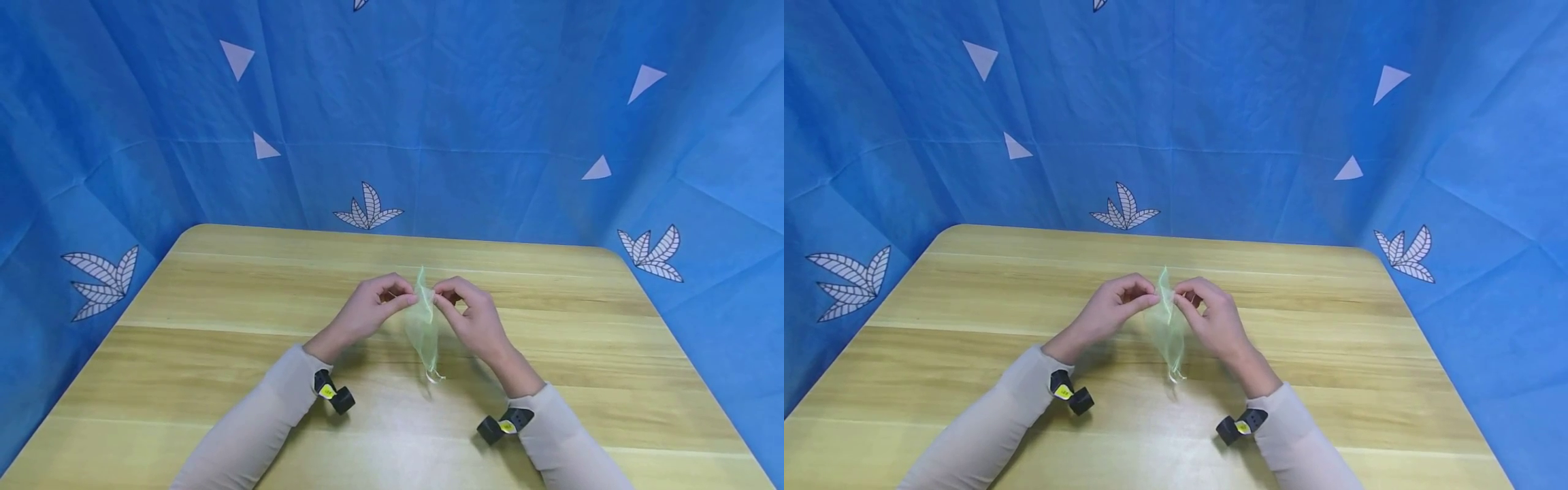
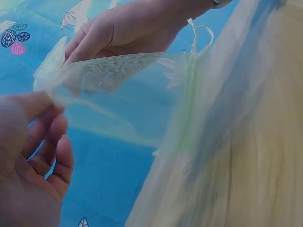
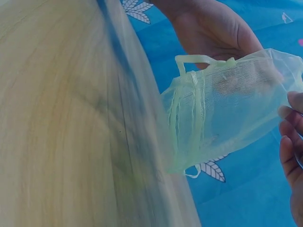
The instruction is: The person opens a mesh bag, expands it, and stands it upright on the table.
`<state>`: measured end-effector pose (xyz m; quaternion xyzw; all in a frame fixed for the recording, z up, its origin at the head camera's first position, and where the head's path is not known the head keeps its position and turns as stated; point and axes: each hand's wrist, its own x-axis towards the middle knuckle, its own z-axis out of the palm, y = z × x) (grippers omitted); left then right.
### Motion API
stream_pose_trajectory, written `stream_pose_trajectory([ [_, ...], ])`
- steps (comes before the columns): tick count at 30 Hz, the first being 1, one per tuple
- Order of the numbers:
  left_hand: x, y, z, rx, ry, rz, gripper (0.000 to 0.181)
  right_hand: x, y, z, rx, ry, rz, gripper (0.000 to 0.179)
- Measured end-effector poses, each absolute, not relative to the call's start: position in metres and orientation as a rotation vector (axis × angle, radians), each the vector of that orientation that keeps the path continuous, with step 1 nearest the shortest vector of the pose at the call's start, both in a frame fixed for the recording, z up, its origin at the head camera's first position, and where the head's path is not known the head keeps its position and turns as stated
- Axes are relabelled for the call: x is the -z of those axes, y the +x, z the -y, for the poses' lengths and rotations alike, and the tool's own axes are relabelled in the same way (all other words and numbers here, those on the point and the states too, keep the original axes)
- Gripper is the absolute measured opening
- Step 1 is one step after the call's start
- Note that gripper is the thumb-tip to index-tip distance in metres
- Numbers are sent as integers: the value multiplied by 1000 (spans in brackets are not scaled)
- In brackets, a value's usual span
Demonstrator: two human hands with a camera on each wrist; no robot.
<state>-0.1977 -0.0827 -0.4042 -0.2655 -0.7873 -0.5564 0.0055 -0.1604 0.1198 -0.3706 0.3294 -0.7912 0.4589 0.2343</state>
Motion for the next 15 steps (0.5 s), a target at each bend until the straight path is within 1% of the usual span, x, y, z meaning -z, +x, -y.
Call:
stream_pose_trajectory([
  [4,402,-198,84,1740,-818,2461,13,370,-161,-122,-1287,876,2179,15],
  [8,402,-200,86,1747,-824,2451,14,386,-172,-128,-1315,838,2182,17],
  [10,402,-201,86,1749,-824,2447,14,385,-173,-128,-1313,832,2179,18],
  [15,402,-201,87,1748,-820,2439,13,373,-166,-128,-1308,832,2206,14],
])
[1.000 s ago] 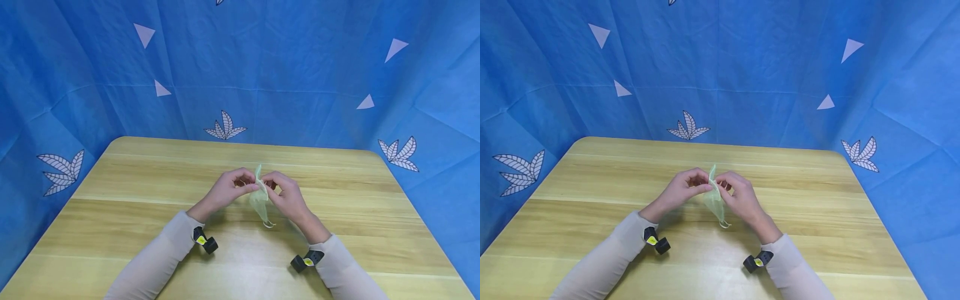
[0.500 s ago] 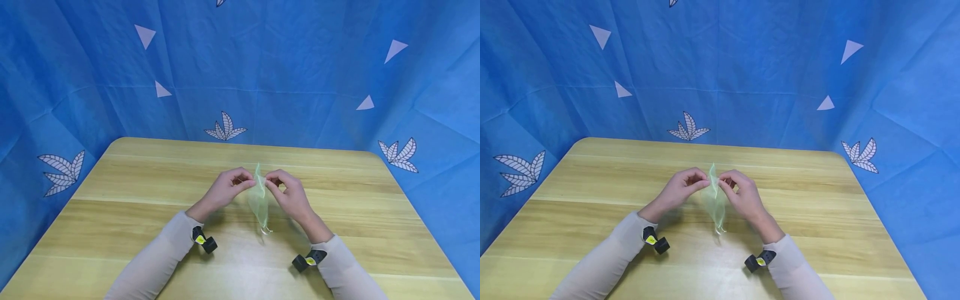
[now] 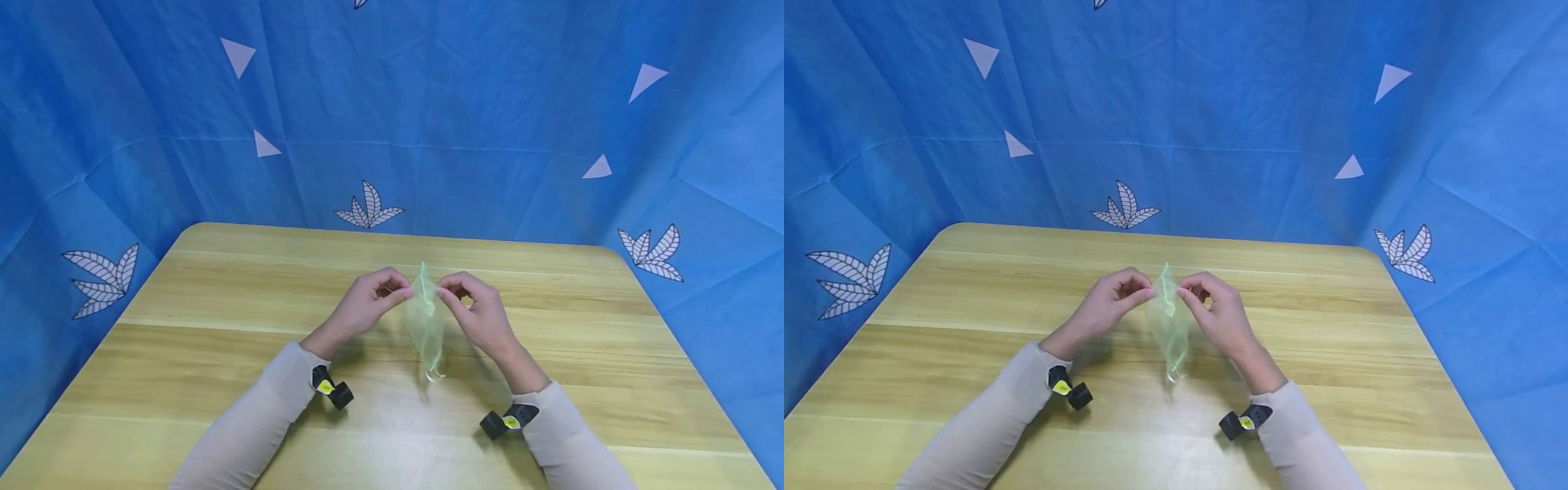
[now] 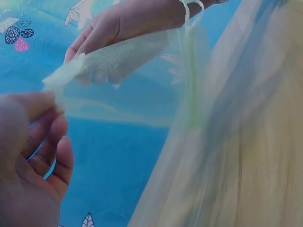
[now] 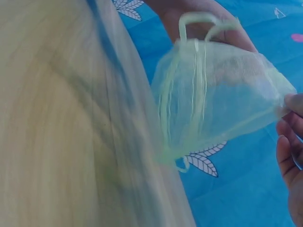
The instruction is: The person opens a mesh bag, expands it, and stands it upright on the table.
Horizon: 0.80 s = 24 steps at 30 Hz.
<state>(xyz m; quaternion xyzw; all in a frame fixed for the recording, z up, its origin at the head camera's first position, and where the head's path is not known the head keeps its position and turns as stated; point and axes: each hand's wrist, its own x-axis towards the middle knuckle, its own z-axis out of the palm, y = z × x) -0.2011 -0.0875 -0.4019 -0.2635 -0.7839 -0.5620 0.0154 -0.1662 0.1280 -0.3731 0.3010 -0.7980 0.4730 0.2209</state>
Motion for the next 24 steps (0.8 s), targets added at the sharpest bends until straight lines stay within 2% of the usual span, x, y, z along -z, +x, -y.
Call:
stream_pose_trajectory([
  [6,401,-202,90,1666,-856,2431,11,391,-182,-142,-1300,859,2293,11],
  [11,398,-203,92,1532,-892,2440,8,389,-186,-150,-1236,923,2332,3],
  [15,396,-203,92,1503,-920,2449,9,386,-186,-151,-1230,897,2318,3],
  [24,399,-203,89,1729,-854,2507,21,390,-184,-145,-1246,871,2255,15],
])
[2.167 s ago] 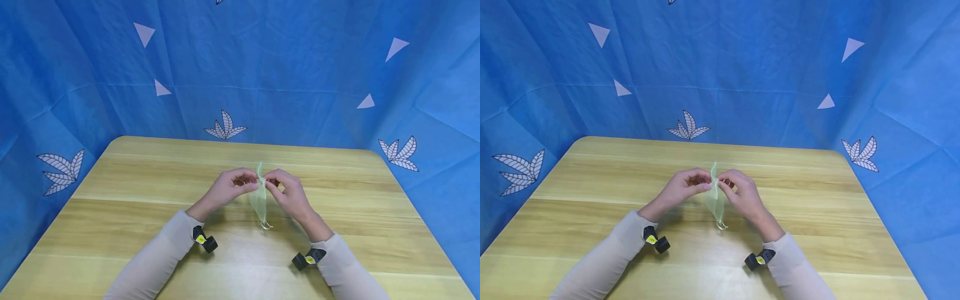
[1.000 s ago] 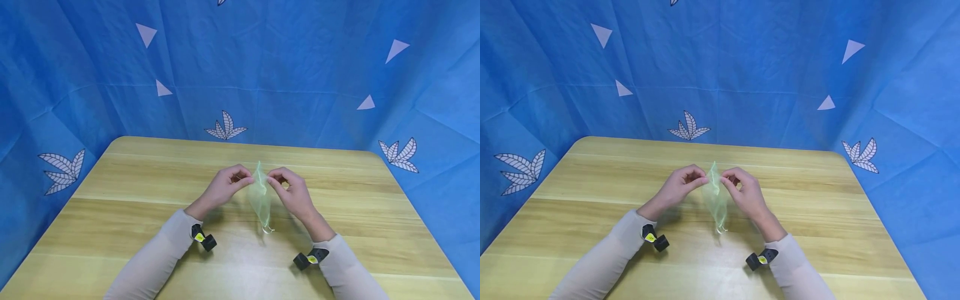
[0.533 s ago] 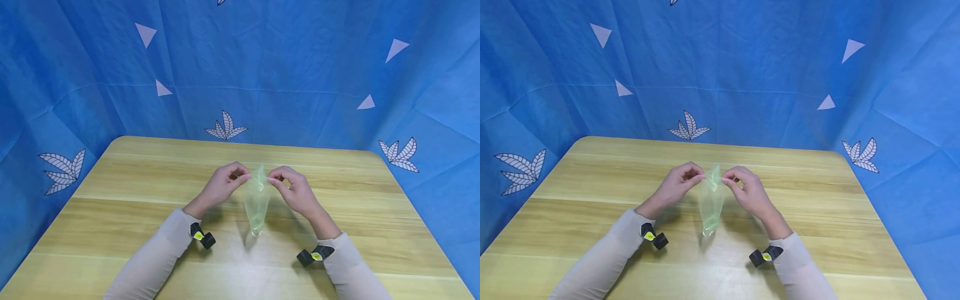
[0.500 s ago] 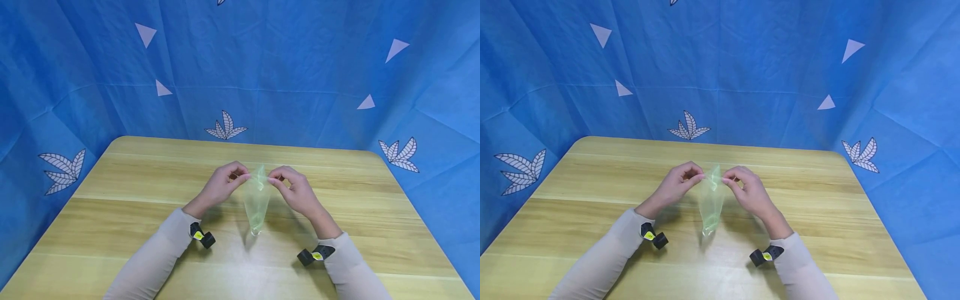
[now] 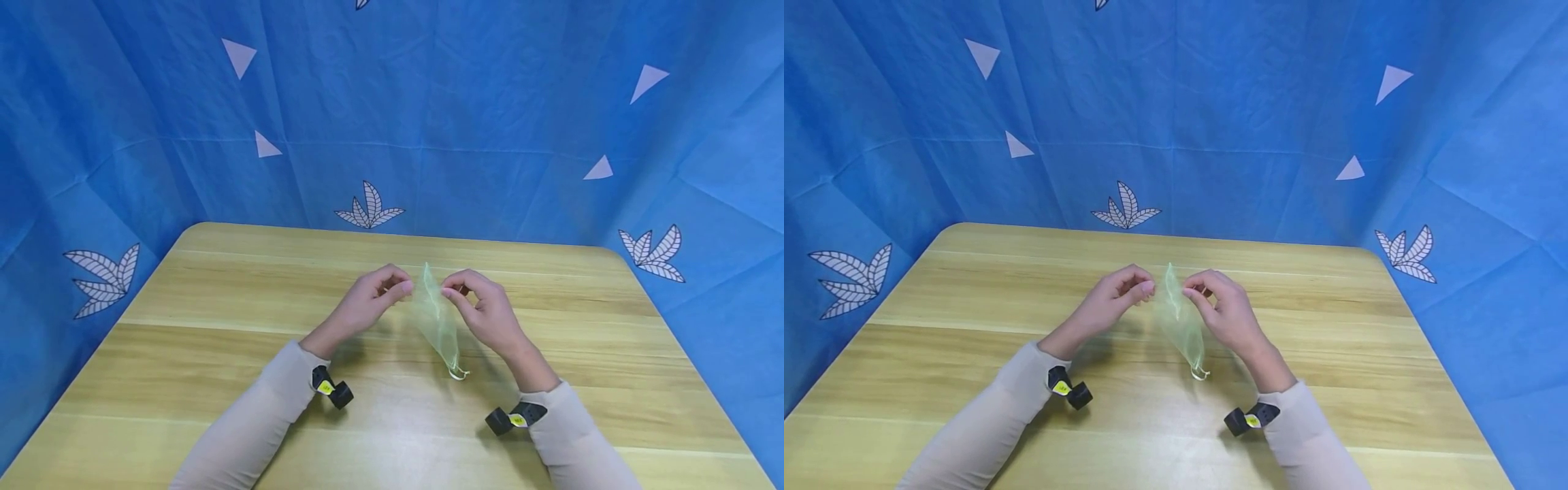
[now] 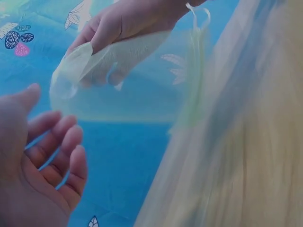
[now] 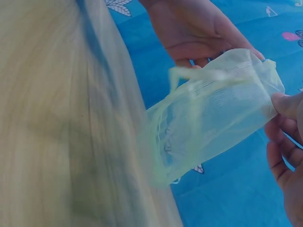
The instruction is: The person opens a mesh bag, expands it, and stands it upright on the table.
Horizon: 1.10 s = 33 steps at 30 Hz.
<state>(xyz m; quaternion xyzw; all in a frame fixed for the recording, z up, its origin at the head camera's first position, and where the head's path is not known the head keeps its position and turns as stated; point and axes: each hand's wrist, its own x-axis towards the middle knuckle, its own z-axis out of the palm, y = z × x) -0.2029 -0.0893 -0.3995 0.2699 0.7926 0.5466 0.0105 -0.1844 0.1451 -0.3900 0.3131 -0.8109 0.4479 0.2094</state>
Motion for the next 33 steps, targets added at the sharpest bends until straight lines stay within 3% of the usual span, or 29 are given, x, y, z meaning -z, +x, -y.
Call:
stream_pose_trajectory([
  [13,404,-202,82,-1558,720,-2445,41,398,-185,-136,-1211,957,2139,21],
  [22,405,-201,80,-1587,786,-2374,29,401,-186,-135,-1173,984,2160,16],
  [29,405,-202,80,-1646,784,-2292,38,400,-186,-134,-1218,941,2153,17],
  [33,406,-200,80,-1624,804,-2315,31,402,-185,-130,-1211,949,2136,18],
])
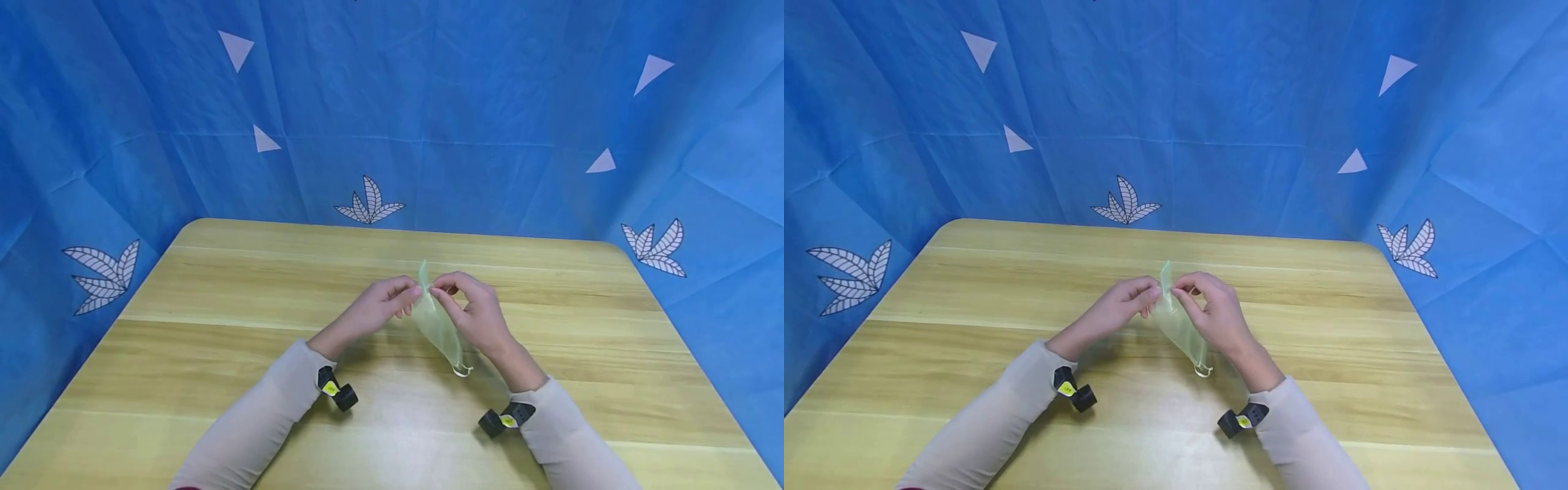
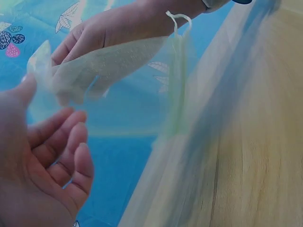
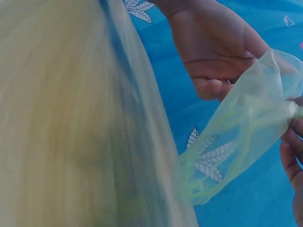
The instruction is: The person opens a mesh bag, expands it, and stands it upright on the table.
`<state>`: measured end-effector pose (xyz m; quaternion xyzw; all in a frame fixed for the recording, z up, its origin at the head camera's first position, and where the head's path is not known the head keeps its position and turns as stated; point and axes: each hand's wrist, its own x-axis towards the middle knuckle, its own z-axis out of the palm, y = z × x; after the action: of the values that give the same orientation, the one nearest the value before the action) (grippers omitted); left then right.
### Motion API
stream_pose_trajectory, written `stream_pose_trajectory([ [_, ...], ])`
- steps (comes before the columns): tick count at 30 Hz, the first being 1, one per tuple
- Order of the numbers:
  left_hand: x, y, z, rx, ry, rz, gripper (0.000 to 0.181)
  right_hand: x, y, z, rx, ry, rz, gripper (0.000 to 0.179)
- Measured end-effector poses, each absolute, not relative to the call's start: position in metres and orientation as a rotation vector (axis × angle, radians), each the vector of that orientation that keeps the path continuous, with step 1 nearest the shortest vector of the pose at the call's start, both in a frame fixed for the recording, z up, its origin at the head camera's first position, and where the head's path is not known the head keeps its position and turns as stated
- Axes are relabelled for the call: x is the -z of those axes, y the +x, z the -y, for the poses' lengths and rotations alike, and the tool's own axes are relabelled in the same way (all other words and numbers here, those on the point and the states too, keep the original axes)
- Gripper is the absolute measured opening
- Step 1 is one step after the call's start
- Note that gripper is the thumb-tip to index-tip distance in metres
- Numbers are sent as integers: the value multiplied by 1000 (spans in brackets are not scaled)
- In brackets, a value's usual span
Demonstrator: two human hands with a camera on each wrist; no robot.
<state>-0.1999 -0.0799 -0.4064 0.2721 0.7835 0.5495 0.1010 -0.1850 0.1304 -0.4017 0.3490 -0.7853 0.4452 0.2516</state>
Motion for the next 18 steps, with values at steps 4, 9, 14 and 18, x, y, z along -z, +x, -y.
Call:
stream_pose_trajectory([
  [4,407,-199,79,-1659,795,-2339,26,406,-185,-127,-1173,981,2112,21],
  [9,407,-199,78,-1694,797,-2362,20,408,-184,-127,-1155,983,2134,23],
  [14,406,-199,80,-1681,802,-2381,14,405,-183,-130,-1127,971,2160,19],
  [18,405,-200,83,-1650,796,-2424,13,401,-184,-133,-1145,939,2180,18],
])
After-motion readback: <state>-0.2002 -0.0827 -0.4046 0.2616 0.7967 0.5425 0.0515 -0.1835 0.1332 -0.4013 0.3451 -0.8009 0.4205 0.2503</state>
